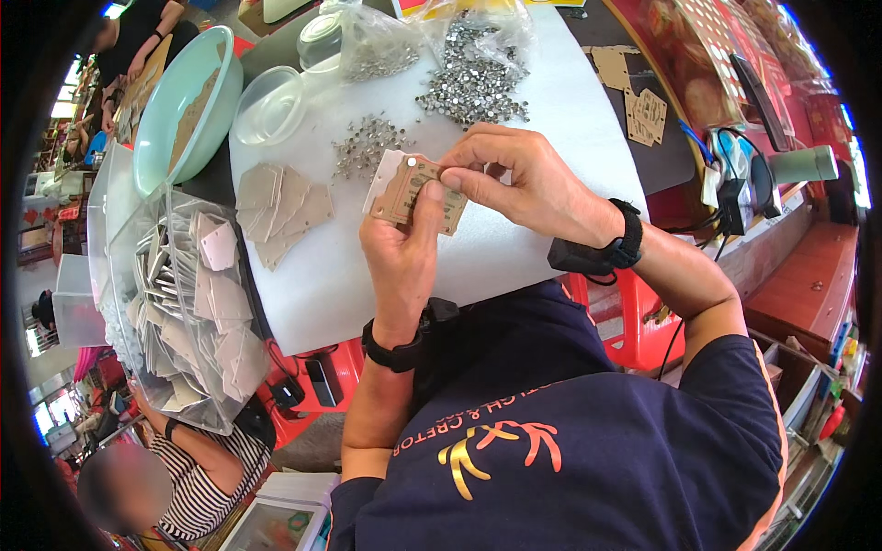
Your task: Applying small metal rivets to leather shoe labels by hand.
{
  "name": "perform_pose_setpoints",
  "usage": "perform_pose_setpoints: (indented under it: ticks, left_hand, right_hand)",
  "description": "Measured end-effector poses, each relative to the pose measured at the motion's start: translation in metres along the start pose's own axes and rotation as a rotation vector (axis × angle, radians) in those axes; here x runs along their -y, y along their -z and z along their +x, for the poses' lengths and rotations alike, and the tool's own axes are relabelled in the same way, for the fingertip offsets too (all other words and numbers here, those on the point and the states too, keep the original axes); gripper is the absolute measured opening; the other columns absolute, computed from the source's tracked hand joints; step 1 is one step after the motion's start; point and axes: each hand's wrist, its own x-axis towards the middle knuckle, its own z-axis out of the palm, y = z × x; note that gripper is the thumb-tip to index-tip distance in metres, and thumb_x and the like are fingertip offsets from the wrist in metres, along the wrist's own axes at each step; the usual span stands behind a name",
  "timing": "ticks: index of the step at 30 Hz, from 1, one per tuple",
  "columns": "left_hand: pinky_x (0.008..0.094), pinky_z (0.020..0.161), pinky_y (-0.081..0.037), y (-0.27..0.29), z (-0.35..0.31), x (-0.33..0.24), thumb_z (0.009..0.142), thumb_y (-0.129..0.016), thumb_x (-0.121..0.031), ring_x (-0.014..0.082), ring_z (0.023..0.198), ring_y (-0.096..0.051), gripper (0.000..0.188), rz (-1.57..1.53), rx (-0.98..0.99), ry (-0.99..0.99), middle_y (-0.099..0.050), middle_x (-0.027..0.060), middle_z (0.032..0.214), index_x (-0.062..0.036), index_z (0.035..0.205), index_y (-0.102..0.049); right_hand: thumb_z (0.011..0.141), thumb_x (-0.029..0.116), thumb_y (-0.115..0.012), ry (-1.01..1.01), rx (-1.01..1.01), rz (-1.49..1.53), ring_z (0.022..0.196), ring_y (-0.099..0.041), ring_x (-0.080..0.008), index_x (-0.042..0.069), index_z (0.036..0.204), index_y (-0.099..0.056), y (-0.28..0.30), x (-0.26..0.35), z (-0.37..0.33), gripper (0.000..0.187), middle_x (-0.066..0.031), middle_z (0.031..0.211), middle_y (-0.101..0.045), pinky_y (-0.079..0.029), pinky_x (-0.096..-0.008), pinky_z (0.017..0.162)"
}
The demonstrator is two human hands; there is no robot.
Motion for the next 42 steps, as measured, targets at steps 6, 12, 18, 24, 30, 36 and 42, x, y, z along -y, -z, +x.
perform_pose_setpoints:
  ticks: [6, 12, 18, 24, 30, 36, 42]
  left_hand:
    - [0.0222, 0.068, -0.048, 0.003, 0.000, -0.001, 0.097, -0.061, -0.011, 0.0050, 0.083, -0.057, 0.022, -0.024, 0.042, 0.006, -0.064, 0.0005, 0.096, 0.0002, 0.115, -0.061]
    - [0.0220, 0.063, -0.048, 0.006, 0.000, -0.002, 0.097, -0.061, -0.013, 0.0051, 0.079, -0.057, 0.024, -0.061, 0.117, 0.033, -0.064, 0.0010, 0.095, 0.0004, 0.117, -0.061]
    - [0.0253, 0.056, -0.047, 0.004, 0.000, -0.004, 0.098, -0.057, -0.017, 0.0093, 0.071, -0.059, 0.019, -0.049, 0.125, 0.054, -0.065, 0.0036, 0.088, -0.0020, 0.109, -0.062]
    - [0.0260, 0.055, -0.046, 0.012, 0.006, -0.010, 0.098, -0.058, -0.020, 0.0097, 0.071, -0.058, 0.021, -0.182, 0.111, 0.118, -0.064, 0.0031, 0.089, -0.0041, 0.112, -0.060]
    - [0.0264, 0.056, -0.046, 0.014, 0.007, -0.012, 0.098, -0.057, -0.019, 0.0108, 0.071, -0.059, 0.022, -0.183, 0.120, 0.136, -0.064, 0.0036, 0.090, -0.0041, 0.113, -0.059]
    - [0.0287, 0.061, -0.048, 0.016, -0.001, -0.013, 0.097, -0.057, -0.014, 0.0138, 0.074, -0.061, 0.021, -0.170, 0.126, 0.185, -0.065, 0.0064, 0.093, -0.0016, 0.113, -0.058]
    - [0.0298, 0.066, -0.048, 0.034, -0.016, -0.007, 0.094, -0.058, -0.007, 0.0146, 0.076, -0.059, 0.022, -0.176, 0.012, 0.137, -0.064, 0.0076, 0.095, -0.0001, 0.116, -0.056]
  right_hand:
    - [0.093, 0.018, -0.066, -0.051, 0.070, 0.093, 0.076, -0.058, -0.0110, 0.000, 0.098, -0.066, 0.005, 0.000, 0.000, 0.018, -0.0031, 0.086, -0.063, -0.047, -0.0265, 0.067]
    - [0.095, 0.017, -0.062, -0.220, 0.161, 0.281, 0.081, -0.057, -0.0071, -0.002, 0.102, -0.063, 0.007, 0.001, -0.001, 0.021, -0.0027, 0.089, -0.064, -0.049, -0.0250, 0.073]
    - [0.098, 0.019, -0.058, -0.243, 0.200, 0.351, 0.080, -0.058, -0.0074, -0.003, 0.106, -0.063, 0.009, -0.001, 0.001, 0.023, -0.0030, 0.091, -0.065, -0.049, -0.0247, 0.074]
    - [0.101, 0.030, -0.054, -0.255, 0.251, 0.511, 0.075, -0.058, -0.0090, -0.002, 0.107, -0.065, 0.016, -0.005, 0.001, 0.034, -0.0022, 0.088, -0.065, -0.050, -0.0256, 0.065]
    - [0.098, 0.029, -0.060, -0.320, 0.290, 0.453, 0.073, -0.056, -0.0072, -0.001, 0.102, -0.067, 0.011, 0.001, 0.000, 0.031, -0.0003, 0.081, -0.061, -0.049, -0.0239, 0.061]
    - [0.097, 0.027, -0.062, -0.329, 0.236, 0.448, 0.069, -0.054, -0.0065, -0.001, 0.101, -0.066, 0.004, 0.003, 0.004, 0.029, -0.0001, 0.078, -0.060, -0.048, -0.0240, 0.060]
    - [0.096, 0.026, -0.063, -0.274, 0.263, 0.252, 0.069, -0.058, -0.0080, 0.001, 0.099, -0.067, -0.012, 0.016, 0.012, 0.026, -0.0025, 0.076, -0.062, -0.050, -0.0250, 0.060]
